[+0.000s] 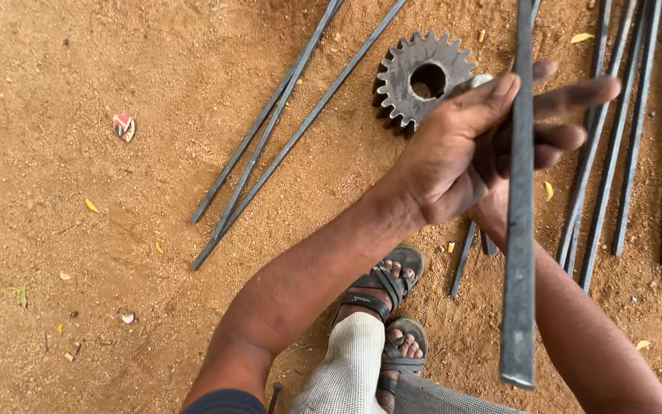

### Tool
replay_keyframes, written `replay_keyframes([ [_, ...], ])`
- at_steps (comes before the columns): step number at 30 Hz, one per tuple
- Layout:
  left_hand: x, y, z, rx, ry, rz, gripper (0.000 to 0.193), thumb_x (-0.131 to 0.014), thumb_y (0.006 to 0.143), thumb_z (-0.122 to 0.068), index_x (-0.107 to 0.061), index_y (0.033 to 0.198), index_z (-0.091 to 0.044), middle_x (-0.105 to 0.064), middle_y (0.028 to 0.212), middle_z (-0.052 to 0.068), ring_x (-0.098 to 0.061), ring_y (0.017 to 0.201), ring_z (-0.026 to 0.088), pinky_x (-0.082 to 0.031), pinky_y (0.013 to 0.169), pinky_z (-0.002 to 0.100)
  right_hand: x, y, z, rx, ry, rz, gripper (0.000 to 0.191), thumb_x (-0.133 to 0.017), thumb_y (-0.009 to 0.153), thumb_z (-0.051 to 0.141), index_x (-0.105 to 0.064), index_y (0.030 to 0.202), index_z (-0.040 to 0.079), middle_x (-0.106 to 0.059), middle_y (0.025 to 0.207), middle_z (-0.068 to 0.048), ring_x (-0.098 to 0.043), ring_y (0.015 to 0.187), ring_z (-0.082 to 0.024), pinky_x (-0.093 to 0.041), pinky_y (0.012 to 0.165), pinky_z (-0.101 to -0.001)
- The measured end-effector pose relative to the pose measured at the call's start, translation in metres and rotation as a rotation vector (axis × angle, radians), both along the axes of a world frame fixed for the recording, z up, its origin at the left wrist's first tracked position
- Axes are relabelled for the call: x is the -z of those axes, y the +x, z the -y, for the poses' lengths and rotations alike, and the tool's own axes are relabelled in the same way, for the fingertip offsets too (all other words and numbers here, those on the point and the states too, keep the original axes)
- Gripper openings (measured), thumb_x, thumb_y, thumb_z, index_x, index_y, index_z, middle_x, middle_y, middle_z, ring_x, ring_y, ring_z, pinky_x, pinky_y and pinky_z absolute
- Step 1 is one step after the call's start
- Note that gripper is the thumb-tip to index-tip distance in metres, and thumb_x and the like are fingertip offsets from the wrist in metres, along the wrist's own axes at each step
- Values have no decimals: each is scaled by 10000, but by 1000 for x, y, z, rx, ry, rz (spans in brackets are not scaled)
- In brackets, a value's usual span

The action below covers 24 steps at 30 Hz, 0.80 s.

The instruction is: The person uses a hammer to strike metal rods against a large metal gear on a dirt floor, handling the rods one by one.

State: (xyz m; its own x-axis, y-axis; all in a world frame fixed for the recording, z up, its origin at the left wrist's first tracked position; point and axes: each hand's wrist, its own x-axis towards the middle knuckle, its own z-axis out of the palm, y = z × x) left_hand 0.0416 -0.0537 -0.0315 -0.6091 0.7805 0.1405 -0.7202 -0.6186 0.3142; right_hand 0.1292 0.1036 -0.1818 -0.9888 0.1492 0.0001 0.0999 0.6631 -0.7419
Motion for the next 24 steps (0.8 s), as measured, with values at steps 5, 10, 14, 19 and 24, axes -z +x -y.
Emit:
replay_keyframes([
  [5, -5, -1, 3, -46, -100, -74, 488, -230, 1236, -229, -192, 1610, 81, -497, 1439, 294, -653, 1150, 306, -613, 934, 345, -18, -2, 5, -75, 243, -14, 595, -552, 1113, 274, -314, 1620, 76, -385, 1643, -201, -344, 1554, -307, -297, 1267, -447],
  [10, -12, -4, 1, -62, -117, -83, 514, -264, 1224, -240, -208, 1608, 97, -492, 1453, 290, -643, 1173, 303, -610, 962, 340, -7, -4, 4, -116, 205, -19, 650, -546, 1076, 277, -277, 1617, 40, -306, 1646, -250, -269, 1557, -363, -244, 1261, -474],
  [14, -13, -4, -1, -69, -139, -107, 550, -270, 1205, -246, -195, 1648, 71, -483, 1465, 295, -646, 1194, 321, -608, 957, 344, 6, -4, -2, -124, 112, 68, 628, -536, 1088, 284, -281, 1612, 51, -314, 1636, -242, -258, 1569, -356, -225, 1277, -471],
  [19, 0, -8, 1, -18, -61, -34, 379, -370, 1216, -248, -366, 1452, 49, -574, 1383, 305, -698, 1116, 319, -633, 879, 353, 24, -1, -10, -183, 296, -11, 618, -499, 1130, 281, -260, 1640, 26, -334, 1656, -244, -289, 1583, -337, -274, 1290, -470],
  [24, 18, -8, -6, 3, 91, 56, 309, -567, 1160, -229, -584, 1275, 57, -704, 1188, 260, -760, 975, 301, -663, 848, 360, 39, 0, -12, -144, 142, 104, 616, -530, 1113, 274, -280, 1613, 15, -386, 1585, -241, -344, 1521, -324, -322, 1231, -477],
])
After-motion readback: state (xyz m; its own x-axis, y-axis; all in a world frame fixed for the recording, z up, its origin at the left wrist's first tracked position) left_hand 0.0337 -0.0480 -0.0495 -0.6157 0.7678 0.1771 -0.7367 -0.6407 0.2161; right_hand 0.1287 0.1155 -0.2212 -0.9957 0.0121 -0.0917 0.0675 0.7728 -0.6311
